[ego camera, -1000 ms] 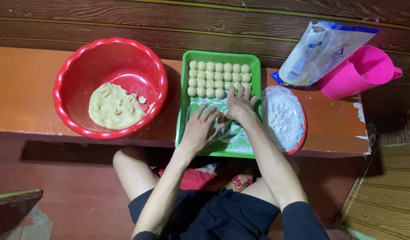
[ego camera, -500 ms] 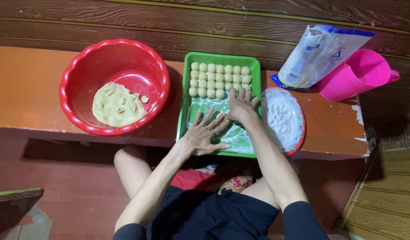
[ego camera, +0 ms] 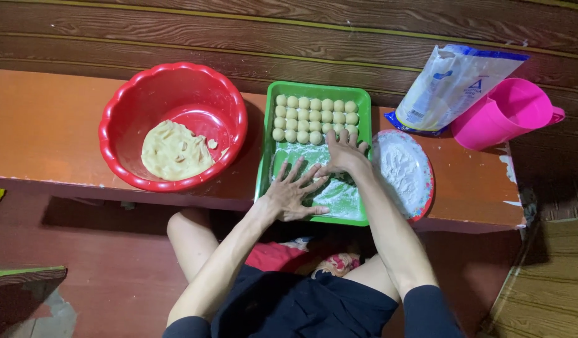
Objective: The person is pinching small pieces of dough from a red bowl, rolling them into uniform balls between their palms, and arranging them in a green tray.
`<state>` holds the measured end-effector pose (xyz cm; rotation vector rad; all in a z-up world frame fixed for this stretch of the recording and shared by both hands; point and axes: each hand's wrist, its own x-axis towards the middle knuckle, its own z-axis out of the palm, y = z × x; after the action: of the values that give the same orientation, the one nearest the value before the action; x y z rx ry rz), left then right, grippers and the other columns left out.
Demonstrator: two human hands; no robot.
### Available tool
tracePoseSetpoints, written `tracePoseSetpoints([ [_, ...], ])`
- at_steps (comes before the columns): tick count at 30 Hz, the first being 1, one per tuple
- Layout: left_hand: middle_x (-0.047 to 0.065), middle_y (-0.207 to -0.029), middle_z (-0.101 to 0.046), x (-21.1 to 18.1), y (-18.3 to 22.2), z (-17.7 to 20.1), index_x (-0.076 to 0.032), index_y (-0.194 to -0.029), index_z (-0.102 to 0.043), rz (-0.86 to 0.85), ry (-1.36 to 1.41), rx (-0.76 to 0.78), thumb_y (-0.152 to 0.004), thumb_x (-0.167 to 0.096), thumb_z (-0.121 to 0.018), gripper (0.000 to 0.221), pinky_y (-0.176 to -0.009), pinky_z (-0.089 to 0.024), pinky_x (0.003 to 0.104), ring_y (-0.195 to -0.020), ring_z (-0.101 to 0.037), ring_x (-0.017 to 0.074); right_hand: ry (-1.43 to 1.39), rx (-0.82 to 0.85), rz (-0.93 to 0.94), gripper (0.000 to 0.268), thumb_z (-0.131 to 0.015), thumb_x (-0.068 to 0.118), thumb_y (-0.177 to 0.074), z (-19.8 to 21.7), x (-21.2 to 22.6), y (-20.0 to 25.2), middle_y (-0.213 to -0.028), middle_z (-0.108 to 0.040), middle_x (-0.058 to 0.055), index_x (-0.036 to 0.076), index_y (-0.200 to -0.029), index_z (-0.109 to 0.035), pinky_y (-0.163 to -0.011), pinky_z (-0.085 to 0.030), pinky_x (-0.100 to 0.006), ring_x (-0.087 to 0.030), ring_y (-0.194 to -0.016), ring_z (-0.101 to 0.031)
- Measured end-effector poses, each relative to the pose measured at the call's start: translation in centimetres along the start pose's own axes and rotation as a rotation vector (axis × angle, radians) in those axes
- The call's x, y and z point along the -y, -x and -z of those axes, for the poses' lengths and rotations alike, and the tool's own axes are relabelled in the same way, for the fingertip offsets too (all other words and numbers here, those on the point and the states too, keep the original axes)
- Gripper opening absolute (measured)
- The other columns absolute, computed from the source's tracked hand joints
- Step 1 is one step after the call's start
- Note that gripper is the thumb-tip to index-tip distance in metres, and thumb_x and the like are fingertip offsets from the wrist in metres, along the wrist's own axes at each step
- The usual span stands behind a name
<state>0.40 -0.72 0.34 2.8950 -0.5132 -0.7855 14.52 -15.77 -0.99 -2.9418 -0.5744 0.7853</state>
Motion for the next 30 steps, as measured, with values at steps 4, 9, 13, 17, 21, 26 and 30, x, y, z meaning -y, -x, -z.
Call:
tracePoseSetpoints([
  [4, -0.009, -0.173, 0.000, 0.0, 0.1, 0.0, -0.039, -0.163, -0.013, -0.003, 0.018, -0.010, -0.080, -0.094, -0.012, 0.100, -0.128, 0.008, 0.055, -0.159, 0.010, 0.0330, -0.071, 0.043, 0.012, 0.082, -0.091, 0.049, -0.072, 1.0, -0.1, 0.4, -0.127, -0.037, -0.017, 0.016, -0.121, -0.034, -0.097, -0.028, -0.063, -0.043, -0.128, -0.032],
  [9, -0.008, -0.174, 0.000, 0.0, 0.0, -0.4, -0.039, -0.163, -0.015, -0.002, 0.029, -0.014, -0.079, -0.094, -0.012, 0.100, -0.128, 0.010, 0.056, -0.159, 0.008, 0.0334, -0.236, 0.080, 0.007, 0.086, -0.087, 0.057, -0.075, 2.9, -0.3, 1.5, -0.138, -0.036, -0.019, 0.016, -0.131, -0.036, -0.106, -0.029, -0.063, -0.043, -0.136, -0.031],
  [13, -0.007, -0.174, -0.003, 0.0, 0.4, 0.1, -0.038, -0.163, -0.017, -0.011, 0.075, -0.045, -0.080, -0.094, -0.015, 0.100, -0.128, 0.006, 0.058, -0.159, 0.009, 0.0338, -0.354, -0.171, 0.098, 0.052, -0.073, 0.046, -0.092, 3.2, -1.6, 2.7, -0.134, -0.040, -0.011, 0.023, -0.129, -0.044, -0.108, -0.027, -0.063, -0.039, -0.131, -0.037],
  [17, -0.006, -0.174, -0.003, 0.1, 0.1, 0.0, -0.039, -0.163, -0.016, -0.008, 0.090, -0.062, -0.079, -0.095, -0.019, 0.101, -0.126, 0.005, 0.061, -0.159, 0.010, 0.0343, -0.356, -0.271, 0.338, 0.035, -0.057, 0.018, -0.102, 2.9, -1.3, 7.0, -0.141, -0.052, -0.022, 0.009, -0.136, -0.056, -0.112, -0.035, -0.058, -0.043, -0.138, -0.044],
  [21, -0.005, -0.174, -0.004, 0.0, 0.1, -0.1, -0.038, -0.163, -0.021, -0.017, 0.092, -0.060, -0.079, -0.095, -0.019, 0.101, -0.126, 0.003, 0.062, -0.159, 0.010, 0.0349, -0.356, -0.288, 0.447, 0.037, -0.051, 0.016, -0.104, -0.7, -2.6, 7.3, -0.142, -0.056, -0.024, 0.003, -0.138, -0.058, -0.113, -0.039, -0.055, -0.043, -0.136, -0.049],
  [26, 0.006, -0.174, -0.003, 0.2, 0.4, -0.1, -0.040, -0.160, -0.029, -0.021, 0.175, -0.092, -0.077, -0.096, -0.024, 0.101, -0.126, 0.001, 0.064, -0.158, 0.007, 0.0384, -0.406, -0.303, 0.381, 0.043, -0.047, 0.020, -0.106, -2.5, -2.3, 7.6, -0.148, -0.053, -0.015, 0.008, -0.147, -0.052, -0.114, -0.040, -0.047, -0.033, -0.140, -0.048],
  [30, 0.008, -0.174, -0.006, 0.5, 0.7, 0.2, -0.035, -0.162, -0.025, -0.038, 0.226, -0.118, -0.079, -0.094, -0.027, 0.102, -0.125, 0.002, 0.066, -0.158, 0.007, 0.0395, -0.371, -0.378, 0.413, 0.042, -0.048, 0.015, -0.105, -3.5, -2.4, 7.6, -0.150, -0.052, -0.018, 0.008, -0.147, -0.052, -0.113, -0.040, -0.050, -0.036, -0.140, -0.047],
])
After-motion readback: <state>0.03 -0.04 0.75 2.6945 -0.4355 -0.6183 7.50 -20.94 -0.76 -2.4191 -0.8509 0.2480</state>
